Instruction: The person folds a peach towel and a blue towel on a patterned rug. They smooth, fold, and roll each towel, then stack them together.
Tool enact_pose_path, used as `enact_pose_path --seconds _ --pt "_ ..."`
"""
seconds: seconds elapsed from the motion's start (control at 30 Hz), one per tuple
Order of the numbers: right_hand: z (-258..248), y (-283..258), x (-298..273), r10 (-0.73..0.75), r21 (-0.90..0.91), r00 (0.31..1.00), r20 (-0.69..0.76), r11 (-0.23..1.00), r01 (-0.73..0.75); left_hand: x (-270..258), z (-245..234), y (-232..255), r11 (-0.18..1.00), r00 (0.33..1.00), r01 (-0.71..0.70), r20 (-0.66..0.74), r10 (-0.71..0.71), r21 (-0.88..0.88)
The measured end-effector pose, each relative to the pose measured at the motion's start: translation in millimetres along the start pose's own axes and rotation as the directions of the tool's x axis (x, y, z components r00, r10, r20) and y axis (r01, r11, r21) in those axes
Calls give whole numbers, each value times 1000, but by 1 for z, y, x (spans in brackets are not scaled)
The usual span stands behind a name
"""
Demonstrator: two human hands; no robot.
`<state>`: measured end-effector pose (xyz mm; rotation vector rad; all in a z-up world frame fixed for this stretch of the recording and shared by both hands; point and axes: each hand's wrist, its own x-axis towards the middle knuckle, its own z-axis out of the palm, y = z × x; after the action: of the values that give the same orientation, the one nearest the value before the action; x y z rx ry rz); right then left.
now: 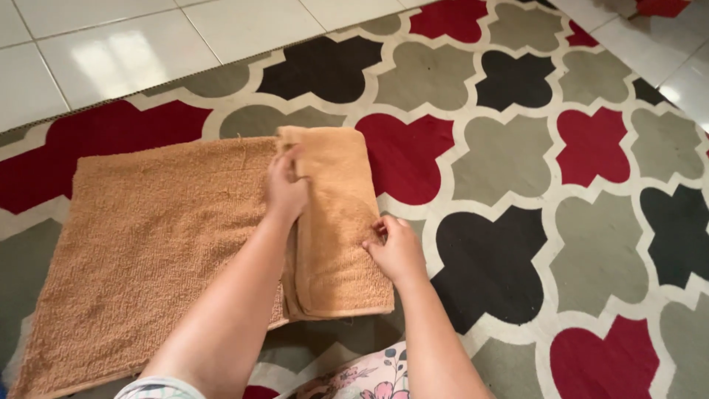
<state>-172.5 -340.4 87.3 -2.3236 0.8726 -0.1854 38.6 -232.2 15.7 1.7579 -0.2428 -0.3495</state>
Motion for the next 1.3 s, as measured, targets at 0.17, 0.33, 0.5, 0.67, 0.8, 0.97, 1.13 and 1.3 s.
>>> enact_pose_path --seconds 0.17,0.33,0.5,0.67,0.8,0.97,1.13,1.3 --pt "11 5 -2 57 -79 998 34 995 -54 -18 -26 25 935 993 -91 101 59 343" --pt "11 9 6 226 -141 957 182 969 -202 -66 -37 64 864 954 213 94 -284 456" --pt "24 16 0 287 -135 937 201 955 -264 -129 -53 75 746 946 92 175 -271 659" --pt "36 27 -7 344 -97 921 184 938 -331 -137 -61 71 729 985 87 49 -164 679" --pt "41 37 -3 310 68 936 167 943 -325 -163 -50 40 304 836 -484 331 437 821" --pt "34 35 -10 284 493 884 371 747 -447 -193 -40 3 478 910 -359 414 -10 802" --pt "0 31 -17 124 630 895 429 668 -395 -187 -21 2 594 898 -341 439 -23 729" --pt "-35 45 -27 112 664 878 465 612 -429 -206 3 25 675 843 -300 518 -142 674"
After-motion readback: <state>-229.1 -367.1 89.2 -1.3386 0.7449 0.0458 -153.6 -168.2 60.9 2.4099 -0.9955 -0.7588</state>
